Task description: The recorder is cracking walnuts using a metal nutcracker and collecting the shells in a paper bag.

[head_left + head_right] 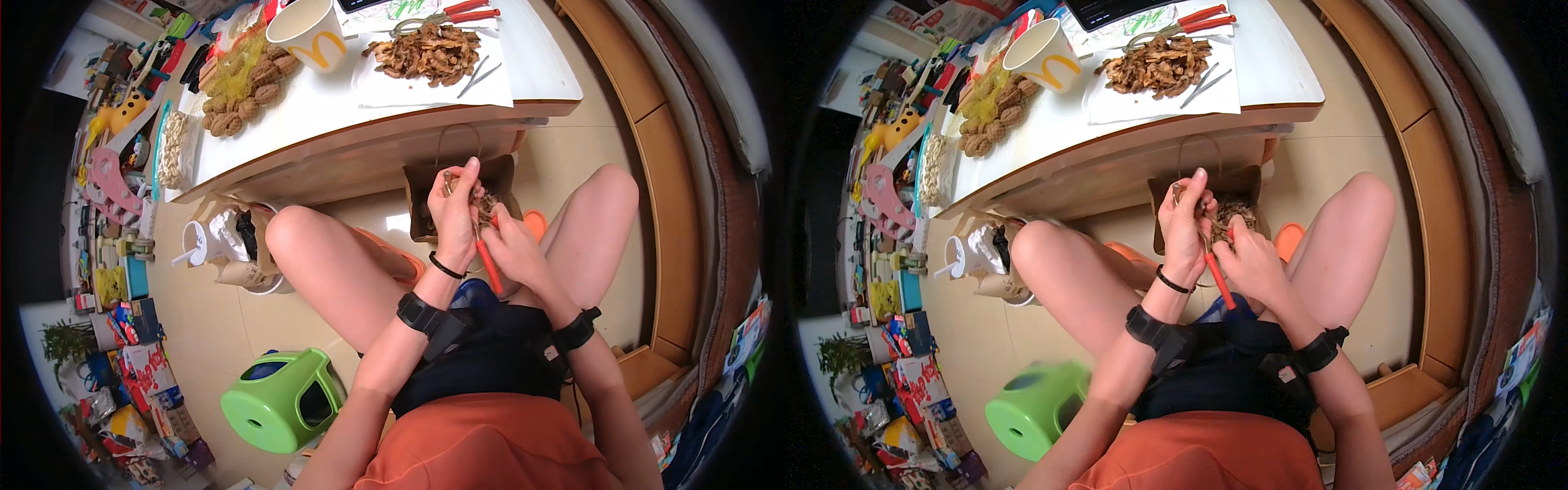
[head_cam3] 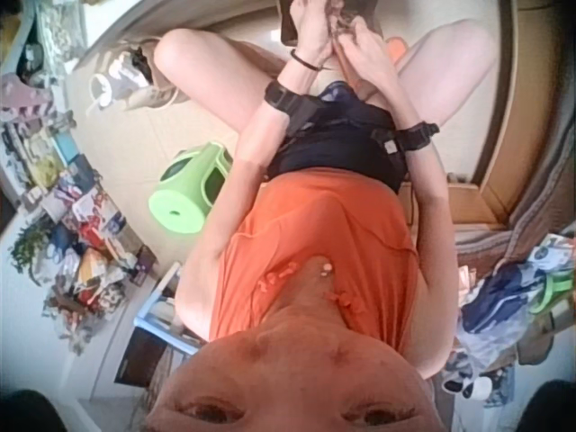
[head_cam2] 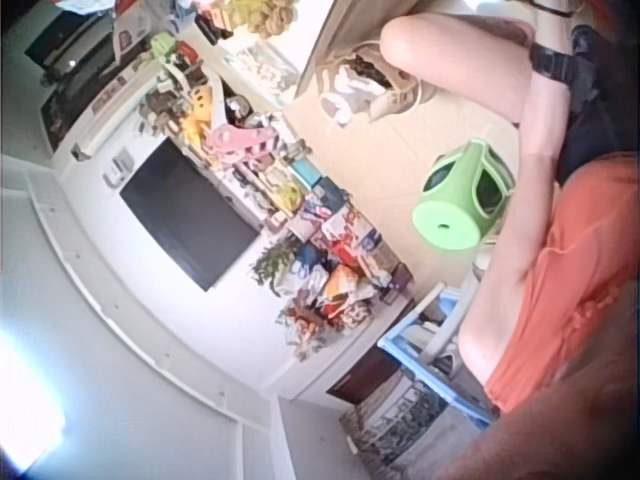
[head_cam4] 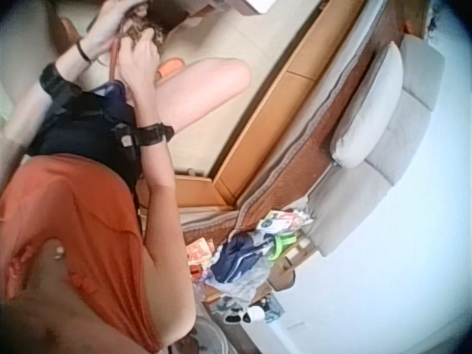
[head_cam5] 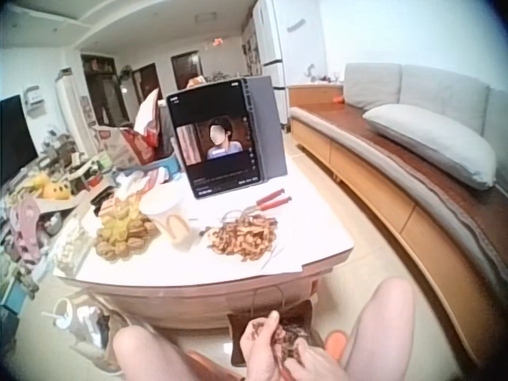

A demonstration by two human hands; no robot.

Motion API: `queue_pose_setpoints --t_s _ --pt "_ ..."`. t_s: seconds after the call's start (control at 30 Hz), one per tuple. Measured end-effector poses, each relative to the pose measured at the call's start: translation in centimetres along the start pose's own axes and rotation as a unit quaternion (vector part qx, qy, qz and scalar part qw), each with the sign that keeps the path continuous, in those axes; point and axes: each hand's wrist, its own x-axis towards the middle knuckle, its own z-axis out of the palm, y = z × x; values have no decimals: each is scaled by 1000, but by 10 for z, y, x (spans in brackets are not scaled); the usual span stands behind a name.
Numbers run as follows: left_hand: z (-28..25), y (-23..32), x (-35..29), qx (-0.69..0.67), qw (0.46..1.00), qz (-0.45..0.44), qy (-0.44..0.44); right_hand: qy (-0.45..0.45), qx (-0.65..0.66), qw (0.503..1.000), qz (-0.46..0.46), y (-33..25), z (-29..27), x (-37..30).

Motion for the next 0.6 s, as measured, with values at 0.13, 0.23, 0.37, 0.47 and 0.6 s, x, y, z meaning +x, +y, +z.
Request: queue_pose_setpoints --t_s 0.13,0.23,0.37,0.47,0.6 --pt "2 2 1 37 999 9 35 -58 171 983 23 4 -10 0" --pt "0 -1 7 23 999 7 49 -50 61 996 -47 -6 -10 -11" --pt "-5 -1 7 -10 999 -13 46 -84 49 995 -18 -13 -17 -10" --pt "3 3 6 13 998 -45 47 -89 14 996 -11 -8 -15 -2" --pt "-3 -15 6 36 997 5 61 -29 -64 997 -35 5 -1 -6"
